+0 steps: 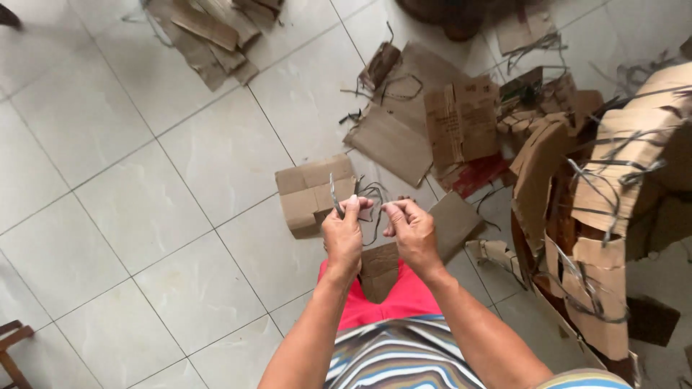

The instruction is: The person is assembling a large curved cardboard structure by threading thin wires through holes and twisting them to secure the pieces together.

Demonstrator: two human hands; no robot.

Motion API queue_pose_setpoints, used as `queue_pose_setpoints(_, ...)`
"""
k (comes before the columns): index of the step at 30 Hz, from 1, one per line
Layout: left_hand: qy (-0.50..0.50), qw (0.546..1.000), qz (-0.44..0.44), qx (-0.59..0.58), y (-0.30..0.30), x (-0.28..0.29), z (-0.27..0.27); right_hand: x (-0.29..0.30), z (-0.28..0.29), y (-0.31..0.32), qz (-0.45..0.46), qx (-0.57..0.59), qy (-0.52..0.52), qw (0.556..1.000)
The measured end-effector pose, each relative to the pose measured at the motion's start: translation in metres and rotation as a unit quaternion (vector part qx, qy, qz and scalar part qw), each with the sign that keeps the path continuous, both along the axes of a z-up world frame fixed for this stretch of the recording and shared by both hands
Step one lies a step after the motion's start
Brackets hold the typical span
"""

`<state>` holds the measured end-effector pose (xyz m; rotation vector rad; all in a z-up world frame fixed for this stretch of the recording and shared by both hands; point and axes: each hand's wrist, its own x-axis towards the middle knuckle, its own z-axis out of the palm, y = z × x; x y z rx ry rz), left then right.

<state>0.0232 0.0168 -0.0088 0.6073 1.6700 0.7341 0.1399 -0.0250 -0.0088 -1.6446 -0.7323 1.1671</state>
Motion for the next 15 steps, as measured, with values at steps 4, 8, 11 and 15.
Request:
queue_pose_setpoints(4, -0.072, 0.996, 0.026, 0.054, 0.001, -0.006, 0.049, 0.010, 0.052, 0.007, -0.037, 0.049, -0.006, 0.998)
queue_pose_setpoints(8, -0.136, 0.987, 0.027, 0.085, 0.001, -0.007, 0.106, 0.017, 0.097, 0.012, 0.050, 0.042, -0.052, 0.997)
queue_pose_setpoints(11, -0.162, 0.982, 0.022, 0.092, -0.002, -0.005, 0.129, 0.008, 0.119, 0.006, 0.092, 0.032, -0.074, 0.992)
queue_pose_setpoints(15, -0.190, 0.976, -0.002, 0.103, -0.003, -0.002, 0.121, 0.003, 0.117, -0.002, 0.105, 0.028, -0.079, 0.991)
